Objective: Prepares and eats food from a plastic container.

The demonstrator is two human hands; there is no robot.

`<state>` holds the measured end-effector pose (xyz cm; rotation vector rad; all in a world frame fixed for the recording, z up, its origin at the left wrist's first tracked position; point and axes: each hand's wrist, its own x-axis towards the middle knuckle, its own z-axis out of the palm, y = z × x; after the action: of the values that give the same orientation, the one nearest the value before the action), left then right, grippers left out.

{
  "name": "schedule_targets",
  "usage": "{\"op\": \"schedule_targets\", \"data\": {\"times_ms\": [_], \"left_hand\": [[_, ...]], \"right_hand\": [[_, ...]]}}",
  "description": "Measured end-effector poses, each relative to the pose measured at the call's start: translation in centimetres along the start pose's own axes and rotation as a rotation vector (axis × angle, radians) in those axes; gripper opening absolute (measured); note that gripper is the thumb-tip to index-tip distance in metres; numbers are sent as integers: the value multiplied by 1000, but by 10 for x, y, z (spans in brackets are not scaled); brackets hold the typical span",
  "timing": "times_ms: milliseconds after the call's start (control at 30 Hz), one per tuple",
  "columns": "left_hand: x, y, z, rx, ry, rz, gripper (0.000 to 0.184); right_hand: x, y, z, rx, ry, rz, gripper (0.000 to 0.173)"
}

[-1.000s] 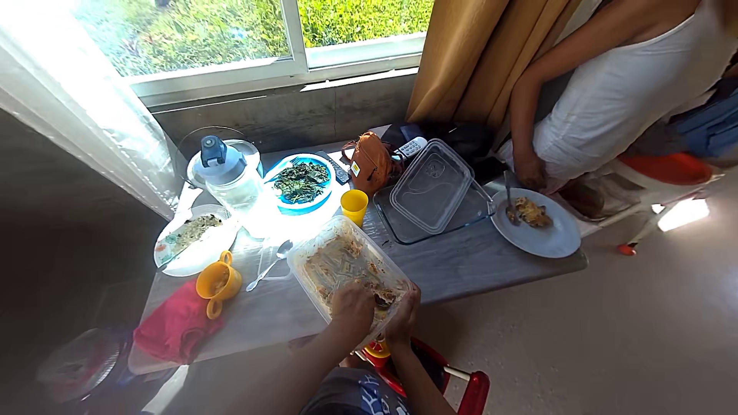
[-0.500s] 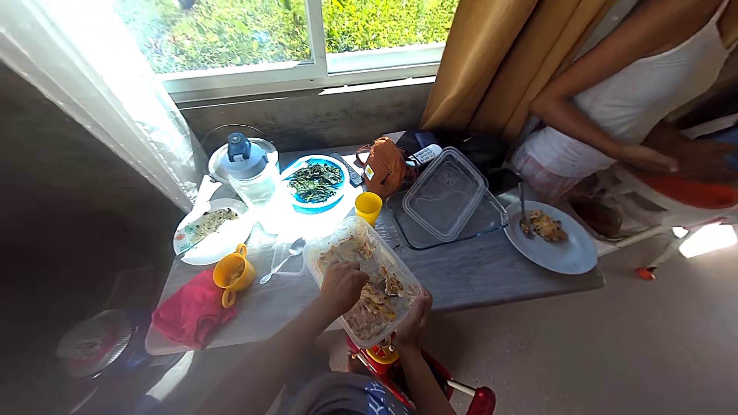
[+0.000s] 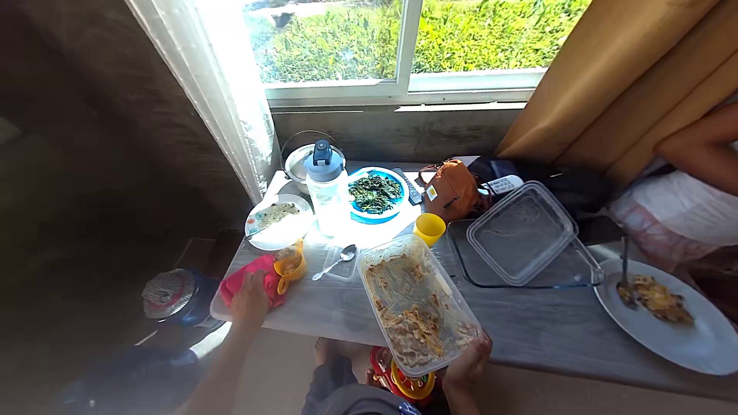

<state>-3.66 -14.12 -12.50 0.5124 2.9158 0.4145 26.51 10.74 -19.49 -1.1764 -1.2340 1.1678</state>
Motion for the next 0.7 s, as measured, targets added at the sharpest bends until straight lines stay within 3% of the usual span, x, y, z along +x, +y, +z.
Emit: {"op": "schedule_targets", "data": {"times_ms": [67, 200, 367, 567, 700], "left_hand": [[-2, -1, 20, 2, -10, -52, 37], [-7, -2, 48, -61, 144, -65, 35], [0, -13, 63, -121, 381, 29, 27], [-4, -16, 68, -168, 535, 2, 25], [-3, -18, 75, -212, 467, 37, 24]], "right_hand": [[0, -1, 0, -11, 3, -6, 58], [0, 0, -2, -19, 1, -8, 56], [0, -4, -3, -22, -3, -3, 54], [-1, -6, -4, -16, -15, 9, 54], [0, -3, -4, -14, -12, 6, 53]]}}
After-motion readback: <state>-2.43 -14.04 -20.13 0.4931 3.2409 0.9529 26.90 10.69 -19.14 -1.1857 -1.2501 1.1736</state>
